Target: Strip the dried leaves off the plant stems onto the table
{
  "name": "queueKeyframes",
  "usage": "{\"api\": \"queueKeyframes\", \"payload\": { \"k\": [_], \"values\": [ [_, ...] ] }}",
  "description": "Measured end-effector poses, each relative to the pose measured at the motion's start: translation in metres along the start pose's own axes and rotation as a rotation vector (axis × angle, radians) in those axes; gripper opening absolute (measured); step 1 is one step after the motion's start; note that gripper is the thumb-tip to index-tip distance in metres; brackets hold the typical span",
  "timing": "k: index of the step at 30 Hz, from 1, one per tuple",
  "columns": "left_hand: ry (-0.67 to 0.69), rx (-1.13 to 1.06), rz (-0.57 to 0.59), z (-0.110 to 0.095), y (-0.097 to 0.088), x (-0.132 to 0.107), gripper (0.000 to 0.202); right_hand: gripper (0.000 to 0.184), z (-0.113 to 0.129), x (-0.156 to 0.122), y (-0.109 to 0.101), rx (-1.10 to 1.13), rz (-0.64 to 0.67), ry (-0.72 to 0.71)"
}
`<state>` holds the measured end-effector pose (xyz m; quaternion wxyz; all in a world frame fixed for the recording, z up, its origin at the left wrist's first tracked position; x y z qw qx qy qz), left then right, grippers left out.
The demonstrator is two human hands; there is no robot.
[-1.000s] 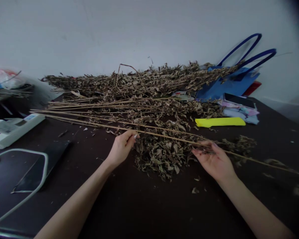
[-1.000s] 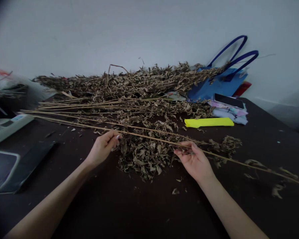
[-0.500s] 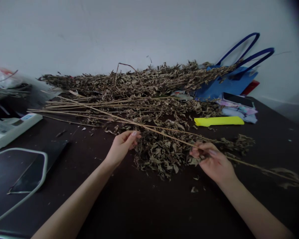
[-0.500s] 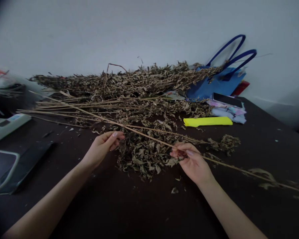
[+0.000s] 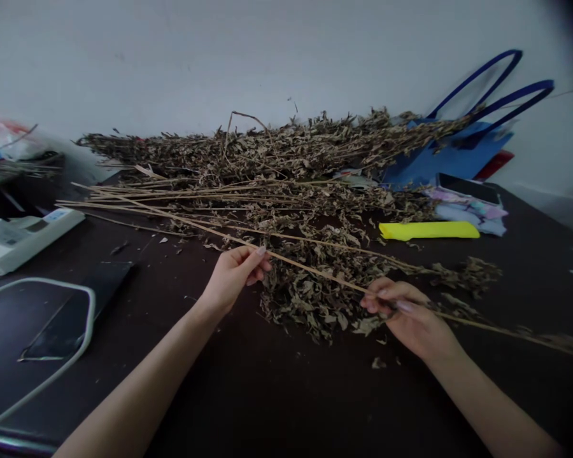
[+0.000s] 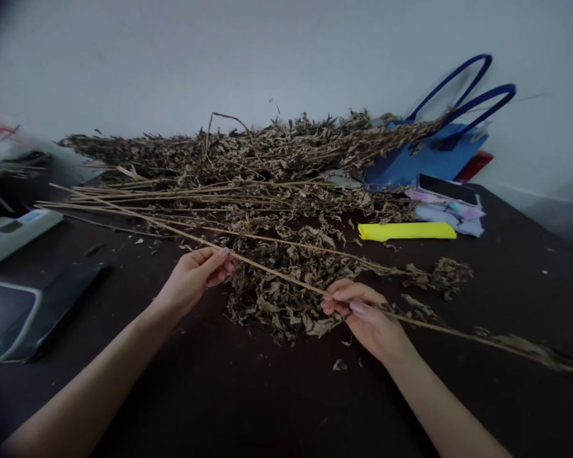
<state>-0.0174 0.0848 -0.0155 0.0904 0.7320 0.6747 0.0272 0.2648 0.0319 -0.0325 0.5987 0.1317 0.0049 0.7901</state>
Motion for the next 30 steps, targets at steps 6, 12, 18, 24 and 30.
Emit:
{"api": "queueKeyframes", "payload": {
  "k": [6,12,18,24,30],
  "values": [
    [0.142,0.336,0.032,-0.009,0.002,-0.002,0.021,0.015,-0.003,0.000,-0.004,0.050,-0.084,0.005],
    [0.219,0.597,0.154,-0.003,0.013,-0.009,0.020,0.014,-0.005,-0.001,0.000,0.039,-0.116,0.016],
    [-0.058,0.091,0.264,0.006,0.032,-0.019,0.033,0.013,-0.004,-0.008,0.020,0.084,-0.076,0.059],
    [-0.187,-0.320,0.226,0.009,0.039,-0.021,0.014,0.032,-0.016,-0.010,0.034,0.182,-0.013,0.179],
    [-0.131,-0.342,0.143,-0.001,0.012,-0.003,0.013,0.055,-0.017,-0.005,0.032,0.233,-0.003,0.178]
  ]
}}
Point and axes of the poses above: each hand's wrist, its own x-axis towards the middle knuckle, its own y-axis out of the palm, z = x × y, the point moved 5 cm from there along x, towards the middle knuckle, and after that the axes turned 5 degrees about -x, right-handed, at the moved point
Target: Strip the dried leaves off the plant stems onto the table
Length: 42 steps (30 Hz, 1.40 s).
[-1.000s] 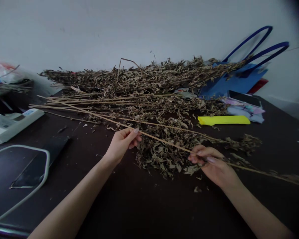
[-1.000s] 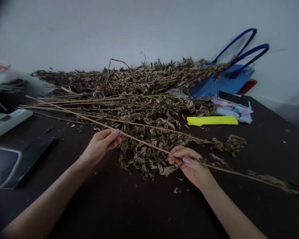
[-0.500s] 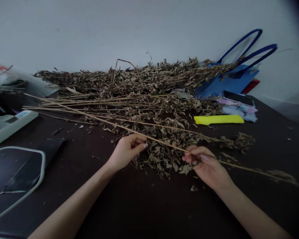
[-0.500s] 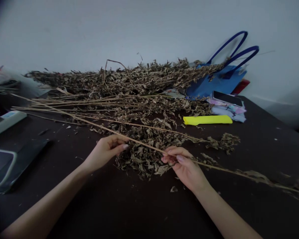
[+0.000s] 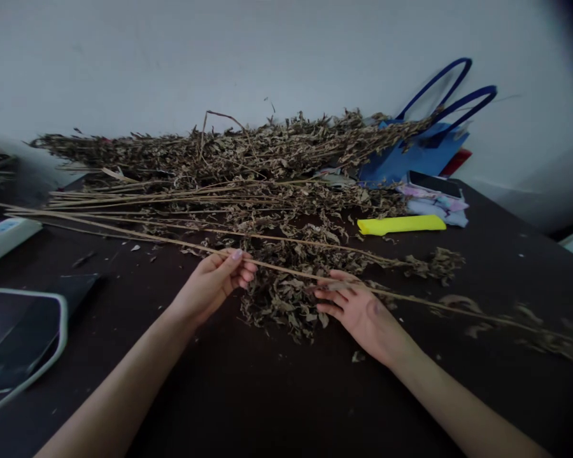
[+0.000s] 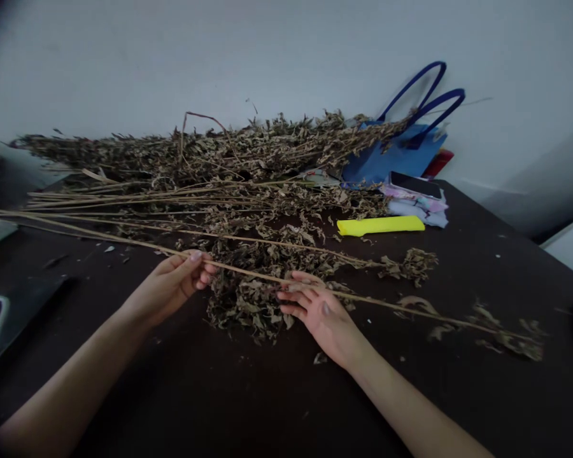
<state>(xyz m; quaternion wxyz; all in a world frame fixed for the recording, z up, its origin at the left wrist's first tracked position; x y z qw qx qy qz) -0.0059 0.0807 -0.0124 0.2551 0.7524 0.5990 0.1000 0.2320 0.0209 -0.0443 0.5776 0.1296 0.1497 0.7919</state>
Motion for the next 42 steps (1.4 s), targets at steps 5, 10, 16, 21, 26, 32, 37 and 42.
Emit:
{"api": "queueKeyframes", "payload": {
  "k": [5,10,16,21,26,32,37,42],
  "values": [
    [0.057,0.007,-0.057,-0.015,-0.021,0.009,0.013,0.042,-0.002,0.000,-0.007,-0.043,-0.062,0.053],
    [0.089,0.020,-0.088,-0.027,-0.040,0.013,0.013,0.023,-0.007,-0.005,-0.007,-0.065,-0.063,0.186],
    [0.097,0.024,-0.155,-0.041,-0.061,0.015,0.019,0.012,0.006,-0.004,-0.019,0.061,-0.291,0.064],
    [0.102,0.059,-0.206,-0.053,-0.073,0.013,0.028,0.015,0.014,-0.001,-0.034,0.235,-0.421,0.012],
    [0.117,0.037,-0.258,-0.064,-0.083,0.010,0.032,0.022,0.005,0.000,-0.040,0.251,-0.432,0.139],
    [0.149,-0.024,-0.242,-0.072,-0.094,0.011,0.033,0.016,0.023,-0.011,-0.027,-0.344,-0.386,0.026],
    [0.174,-0.038,-0.314,-0.073,-0.098,0.011,0.036,0.015,0.071,-0.037,-0.015,-1.235,-0.471,-0.411],
    [0.184,-0.029,-0.303,-0.074,-0.093,0.009,0.037,0.042,0.090,-0.036,-0.016,-1.620,-0.513,-0.731]
  ]
}}
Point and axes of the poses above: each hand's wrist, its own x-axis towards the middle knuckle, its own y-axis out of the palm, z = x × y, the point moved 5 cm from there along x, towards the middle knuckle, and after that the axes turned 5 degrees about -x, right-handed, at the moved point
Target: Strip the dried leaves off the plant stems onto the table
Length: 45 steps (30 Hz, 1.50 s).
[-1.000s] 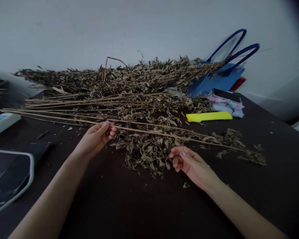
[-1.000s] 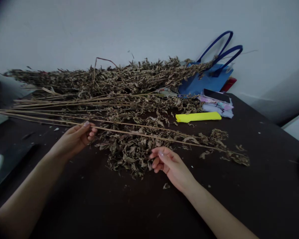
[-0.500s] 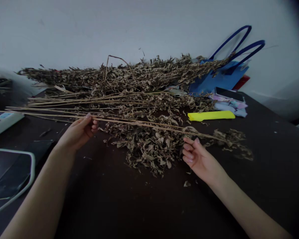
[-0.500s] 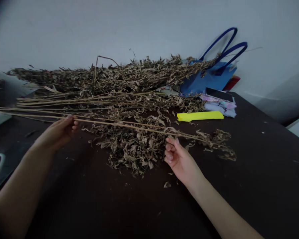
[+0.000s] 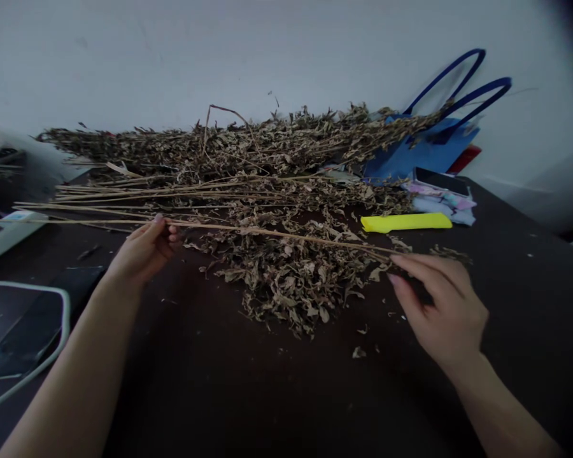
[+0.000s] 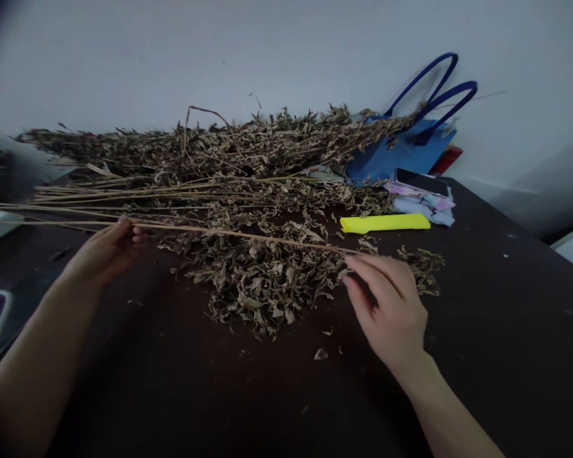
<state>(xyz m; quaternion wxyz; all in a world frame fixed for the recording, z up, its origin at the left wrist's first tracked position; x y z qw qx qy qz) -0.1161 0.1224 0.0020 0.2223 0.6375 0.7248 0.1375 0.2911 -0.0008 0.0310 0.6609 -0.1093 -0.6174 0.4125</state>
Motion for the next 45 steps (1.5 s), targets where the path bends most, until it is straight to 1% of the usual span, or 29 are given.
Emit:
{"api": "queueKeyframes", "payload": {
  "k": [3,6,9,11,13,15,16,17,19,20,22,24,27,30,33,38,41,45],
  "values": [
    [-0.006,-0.002,0.004,0.000,0.001,-0.001,0.038,0.047,-0.011,0.006,0.014,-0.112,0.073,-0.074],
    [-0.011,0.004,-0.005,0.002,-0.001,0.001,0.039,0.042,-0.021,0.005,0.025,-0.170,0.116,-0.103],
    [0.016,0.011,0.011,0.003,-0.003,0.004,0.036,0.027,-0.026,0.001,0.028,-0.197,0.129,-0.096],
    [0.007,-0.004,0.036,0.005,-0.004,0.005,0.035,0.019,-0.025,-0.001,0.028,-0.193,0.152,-0.093],
    [-0.024,-0.017,0.031,0.009,-0.003,0.005,0.036,0.017,-0.022,-0.002,0.026,-0.179,0.167,-0.098],
    [-0.062,0.011,-0.008,0.013,0.000,0.003,0.036,0.016,-0.017,-0.001,0.025,-0.177,0.173,-0.113],
    [-0.070,0.046,-0.030,0.015,0.003,0.000,0.035,0.016,-0.015,0.000,0.025,-0.181,0.171,-0.125],
    [-0.091,0.088,-0.023,0.017,0.009,-0.003,0.032,0.015,-0.012,0.000,0.024,-0.187,0.169,-0.138],
    [-0.094,0.187,0.038,0.021,0.022,-0.010,0.027,0.014,-0.008,0.001,0.023,-0.195,0.156,-0.163],
    [-0.085,0.273,0.072,0.022,0.029,-0.015,0.027,0.013,-0.007,0.001,0.023,-0.194,0.143,-0.173],
    [-0.030,0.487,0.122,0.023,0.041,-0.023,0.029,0.013,-0.005,0.002,0.022,-0.186,0.119,-0.185],
    [0.063,0.664,0.126,0.020,0.048,-0.030,0.031,0.013,-0.005,0.002,0.022,-0.179,0.104,-0.191],
    [0.142,0.813,0.120,0.019,0.052,-0.036,0.032,0.014,-0.004,0.001,0.023,-0.183,0.102,-0.210],
    [0.189,0.871,0.139,0.024,0.051,-0.035,0.027,0.013,-0.002,0.001,0.024,-0.185,0.098,-0.243],
    [0.235,0.875,0.158,0.029,0.051,-0.033,0.022,0.013,0.000,0.000,0.024,-0.183,0.098,-0.258],
    [0.150,0.883,0.190,0.039,0.057,-0.036,0.031,0.014,0.001,-0.002,0.027,-0.174,0.118,-0.257],
    [0.155,0.901,0.213,0.042,0.061,-0.039,0.031,0.015,0.003,-0.003,0.028,-0.159,0.116,-0.271],
    [0.185,0.950,0.211,0.046,0.062,-0.040,0.029,0.016,0.005,-0.005,0.029,-0.141,0.117,-0.275]
  ]
}}
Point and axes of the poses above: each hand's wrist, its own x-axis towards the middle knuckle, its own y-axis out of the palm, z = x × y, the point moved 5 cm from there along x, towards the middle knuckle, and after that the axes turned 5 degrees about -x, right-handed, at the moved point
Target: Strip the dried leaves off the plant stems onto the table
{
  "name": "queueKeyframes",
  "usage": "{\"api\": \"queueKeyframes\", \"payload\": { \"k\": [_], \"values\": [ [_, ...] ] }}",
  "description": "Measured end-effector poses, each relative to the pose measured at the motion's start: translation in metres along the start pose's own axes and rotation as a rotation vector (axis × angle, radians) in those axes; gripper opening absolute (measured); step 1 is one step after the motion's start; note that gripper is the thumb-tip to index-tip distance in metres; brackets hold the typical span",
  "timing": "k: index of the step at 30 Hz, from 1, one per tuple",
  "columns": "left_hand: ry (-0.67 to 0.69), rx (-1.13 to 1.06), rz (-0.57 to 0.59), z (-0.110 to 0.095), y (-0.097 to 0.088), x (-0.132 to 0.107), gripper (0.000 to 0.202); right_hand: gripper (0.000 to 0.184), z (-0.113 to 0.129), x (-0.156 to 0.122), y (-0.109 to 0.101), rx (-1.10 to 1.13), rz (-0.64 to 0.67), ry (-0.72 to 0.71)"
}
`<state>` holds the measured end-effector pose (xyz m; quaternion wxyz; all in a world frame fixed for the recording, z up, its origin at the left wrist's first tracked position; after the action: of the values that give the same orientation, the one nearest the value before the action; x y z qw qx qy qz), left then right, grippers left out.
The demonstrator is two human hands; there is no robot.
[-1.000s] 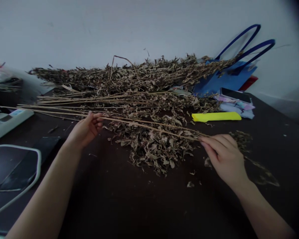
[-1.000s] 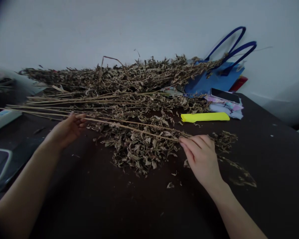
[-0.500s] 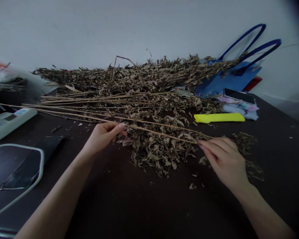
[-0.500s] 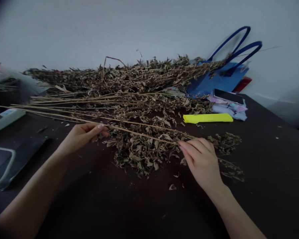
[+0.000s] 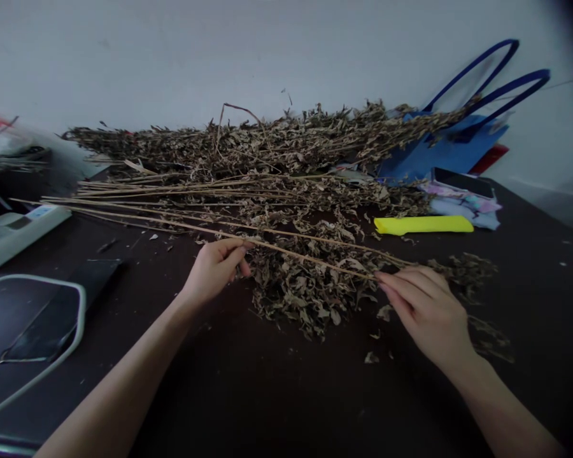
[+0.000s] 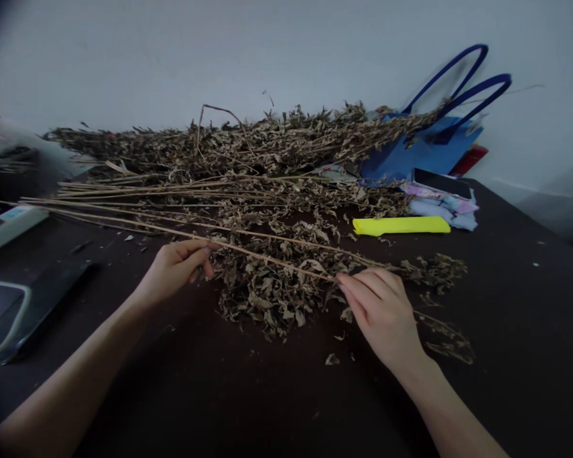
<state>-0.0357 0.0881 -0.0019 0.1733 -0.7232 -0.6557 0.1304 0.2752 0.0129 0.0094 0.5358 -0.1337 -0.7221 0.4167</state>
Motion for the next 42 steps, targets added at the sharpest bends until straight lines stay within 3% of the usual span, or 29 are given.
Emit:
{"api": "queueKeyframes", "payload": {
  "k": [7,11,14,19,24,29,35,42],
  "values": [
    [0.231,0.318,-0.058,-0.018,0.010,-0.011,0.030,0.017,-0.003,-0.002,0.001,0.004,0.040,0.060],
    [0.228,0.380,-0.100,-0.017,0.008,-0.010,0.028,0.017,-0.001,-0.002,-0.002,-0.012,0.015,0.065],
    [0.126,0.219,-0.122,-0.012,0.001,-0.006,0.028,0.017,0.001,-0.002,-0.002,-0.019,0.024,0.071],
    [-0.112,-0.320,-0.092,0.000,0.003,-0.001,0.031,0.011,0.001,-0.004,0.001,0.000,0.057,0.084],
    [-0.109,-0.719,-0.178,0.005,0.009,0.001,0.030,0.014,0.003,-0.005,0.002,0.036,0.082,0.100],
    [-0.141,-0.946,-0.095,0.007,0.019,0.001,0.023,0.015,0.005,-0.007,0.001,0.059,0.100,0.104],
    [-0.122,-0.844,0.015,0.006,0.027,0.000,0.017,0.016,0.004,-0.008,0.002,0.079,0.119,0.127],
    [-0.075,-0.554,0.029,0.008,0.031,-0.002,0.016,0.016,0.004,-0.008,0.003,0.069,0.123,0.145]
  ]
}}
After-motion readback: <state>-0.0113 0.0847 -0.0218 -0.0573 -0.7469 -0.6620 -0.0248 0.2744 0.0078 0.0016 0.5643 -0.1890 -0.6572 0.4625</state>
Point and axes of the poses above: each hand's wrist, its own x-axis towards the middle knuckle, its own y-axis out of the palm, z = x × y, the point moved 5 cm from there along x, towards the middle knuckle, and after that the axes turned 5 degrees about -x, right-handed, at the moved point
